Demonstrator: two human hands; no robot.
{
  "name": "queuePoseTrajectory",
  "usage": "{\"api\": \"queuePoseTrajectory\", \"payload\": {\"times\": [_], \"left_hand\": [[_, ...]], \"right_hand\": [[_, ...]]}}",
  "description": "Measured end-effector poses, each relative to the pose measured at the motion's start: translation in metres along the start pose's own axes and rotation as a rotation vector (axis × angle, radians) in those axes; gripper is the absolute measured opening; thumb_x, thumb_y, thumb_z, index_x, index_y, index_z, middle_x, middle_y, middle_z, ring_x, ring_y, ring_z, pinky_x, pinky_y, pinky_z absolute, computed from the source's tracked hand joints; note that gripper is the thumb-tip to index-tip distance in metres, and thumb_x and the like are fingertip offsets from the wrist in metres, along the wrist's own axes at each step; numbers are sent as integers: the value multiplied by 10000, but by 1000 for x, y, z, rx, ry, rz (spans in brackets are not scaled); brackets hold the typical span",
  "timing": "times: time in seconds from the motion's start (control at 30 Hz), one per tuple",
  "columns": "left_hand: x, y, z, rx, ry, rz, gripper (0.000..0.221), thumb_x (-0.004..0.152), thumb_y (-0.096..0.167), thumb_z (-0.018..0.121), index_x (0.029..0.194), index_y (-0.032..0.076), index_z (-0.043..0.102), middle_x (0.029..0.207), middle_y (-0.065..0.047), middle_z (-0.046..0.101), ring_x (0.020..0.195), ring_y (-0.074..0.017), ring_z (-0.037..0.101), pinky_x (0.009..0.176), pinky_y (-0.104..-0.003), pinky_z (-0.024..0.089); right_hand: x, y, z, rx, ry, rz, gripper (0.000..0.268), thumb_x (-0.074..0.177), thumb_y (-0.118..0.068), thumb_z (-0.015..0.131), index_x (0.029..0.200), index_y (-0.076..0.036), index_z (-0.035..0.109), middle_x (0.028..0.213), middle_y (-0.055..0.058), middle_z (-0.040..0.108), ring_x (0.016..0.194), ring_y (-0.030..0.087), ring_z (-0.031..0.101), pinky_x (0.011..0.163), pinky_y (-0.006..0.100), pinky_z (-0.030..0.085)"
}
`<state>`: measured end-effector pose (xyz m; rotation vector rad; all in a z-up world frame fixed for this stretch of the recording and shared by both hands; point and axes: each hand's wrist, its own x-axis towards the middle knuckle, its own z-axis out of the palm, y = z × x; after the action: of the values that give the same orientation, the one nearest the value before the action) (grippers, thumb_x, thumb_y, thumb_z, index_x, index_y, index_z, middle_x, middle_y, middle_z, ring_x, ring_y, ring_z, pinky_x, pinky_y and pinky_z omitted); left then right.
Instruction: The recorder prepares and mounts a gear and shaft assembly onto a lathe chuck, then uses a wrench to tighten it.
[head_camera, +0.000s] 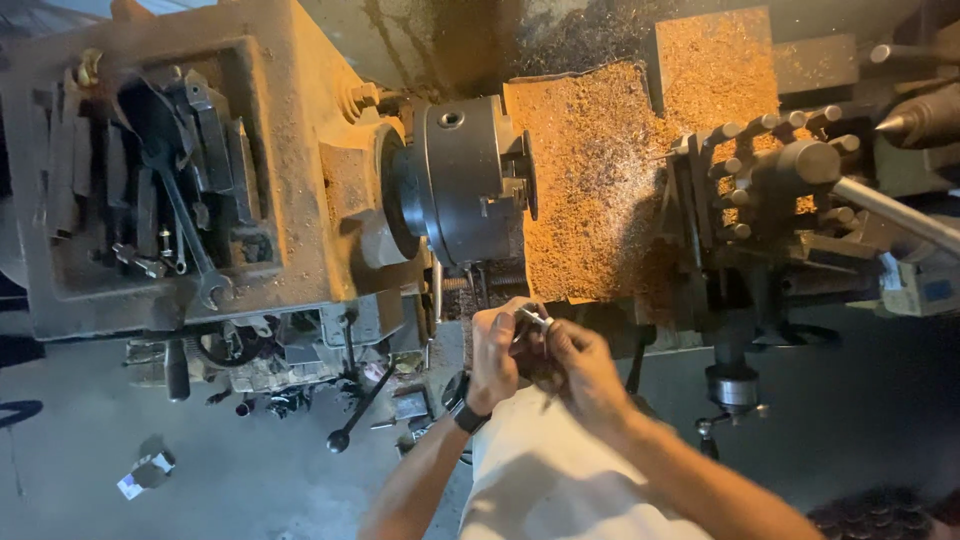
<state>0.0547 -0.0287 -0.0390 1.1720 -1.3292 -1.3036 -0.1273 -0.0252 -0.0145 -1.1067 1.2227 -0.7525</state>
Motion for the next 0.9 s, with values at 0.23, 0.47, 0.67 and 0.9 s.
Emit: {"api": "queuePoseTrajectory", "payload": {"times": [0.23, 0.47, 0.67, 0.9], "left_hand": [[0, -11, -13, -317, -57, -396, 597, 1048, 509, 363, 993, 24, 707, 714, -9, 597, 603, -91, 506, 542, -273, 403], [0, -5, -19, -85, -336, -340, 711, 1074, 608, 291, 801, 35, 611, 648, 19, 540, 552, -78, 423, 499, -276, 346], [-7, -12, 8, -178, -72, -125, 744, 1001, 655, 277, 971, 34, 687, 736, -12, 613, 642, -94, 538, 553, -264, 441], [-10, -27, -8, -411, 12, -429, 543, 1093, 432, 371, 895, 6, 643, 782, -41, 636, 671, -130, 565, 623, -282, 483]], "right_hand": [[1, -36, -25, 34, -72, -4, 269, 934, -303, 736, 818, -65, 689, 763, 2, 664, 662, 76, 612, 555, 264, 475], [14, -58, -32, -694, -121, -562, 221, 790, -323, 791, 791, -111, 728, 725, 12, 654, 649, 162, 605, 558, 326, 471], [2, 35, -4, 333, 61, 68, 206, 919, -264, 737, 814, -90, 707, 740, -32, 649, 636, 86, 594, 535, 261, 494], [1, -45, -41, -168, 4, -402, 154, 851, -222, 783, 875, -82, 725, 799, 1, 632, 698, 115, 598, 601, 261, 472]]}}
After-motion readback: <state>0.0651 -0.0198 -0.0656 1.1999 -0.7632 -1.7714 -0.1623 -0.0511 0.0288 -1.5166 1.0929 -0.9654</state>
